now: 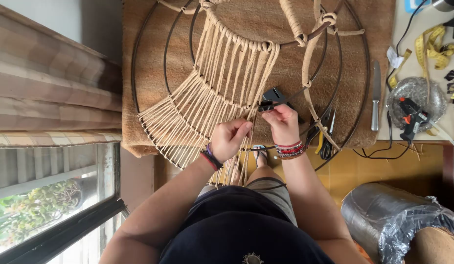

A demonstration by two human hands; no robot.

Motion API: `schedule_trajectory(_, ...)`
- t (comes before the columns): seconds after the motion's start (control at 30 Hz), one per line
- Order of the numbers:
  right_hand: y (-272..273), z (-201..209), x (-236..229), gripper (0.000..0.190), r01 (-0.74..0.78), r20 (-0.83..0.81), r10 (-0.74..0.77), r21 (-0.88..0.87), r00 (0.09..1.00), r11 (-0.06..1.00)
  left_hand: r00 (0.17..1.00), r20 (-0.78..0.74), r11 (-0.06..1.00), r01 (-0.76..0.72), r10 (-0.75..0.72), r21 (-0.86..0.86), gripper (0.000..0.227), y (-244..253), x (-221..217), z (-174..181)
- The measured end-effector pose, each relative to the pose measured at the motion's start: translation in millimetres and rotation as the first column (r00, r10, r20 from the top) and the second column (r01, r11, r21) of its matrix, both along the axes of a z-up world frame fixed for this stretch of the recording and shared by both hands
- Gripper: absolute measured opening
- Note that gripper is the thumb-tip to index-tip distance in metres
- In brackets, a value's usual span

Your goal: Assembling a wicker furniture piece by cutting and attaching strips using hand tools.

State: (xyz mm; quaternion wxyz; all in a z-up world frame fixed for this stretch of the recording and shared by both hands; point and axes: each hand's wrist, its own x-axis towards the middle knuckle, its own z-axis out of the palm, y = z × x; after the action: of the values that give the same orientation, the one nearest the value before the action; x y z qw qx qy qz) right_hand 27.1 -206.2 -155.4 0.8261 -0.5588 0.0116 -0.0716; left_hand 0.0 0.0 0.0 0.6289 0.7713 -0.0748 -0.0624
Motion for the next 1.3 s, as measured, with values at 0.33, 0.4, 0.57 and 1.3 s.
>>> schedule_trajectory(0.33,-6.4,23.7,-3.4,0.02,-0.019,-0.018,0.018,-0.098,1.0,0.995,0.997,-0.046,0.998,0.057,-0.057,0.014,0.034,-1.1,7.7,5.6)
schedule_trajectory(0.4,-2.6,34.2,-4.9,0.018,0.004,-0.065,-0.014,-0.161,0.998,0.987,0.997,-0.058,0.999,0.05,-0.049,0.009,0.033,-2.6,7.1,-1.7)
schedule_trajectory(0.57,43.1,105.1,-13.5,0.016,0.096,-0.245,-0.117,-0.098,0.962,0.991,0.998,-0.024,0.994,0.054,-0.052,0.094,0.028,-2.0,2.3,-2.4)
schedule_trajectory(1.3,-174.5,-59.8,-138.7,0.027,-0.116,-0.341,-0.649,-0.924,0.681,0.363,0.996,0.002,0.948,-0.086,0.091,-0.307,0.025,-95.8,-79.1,2.4)
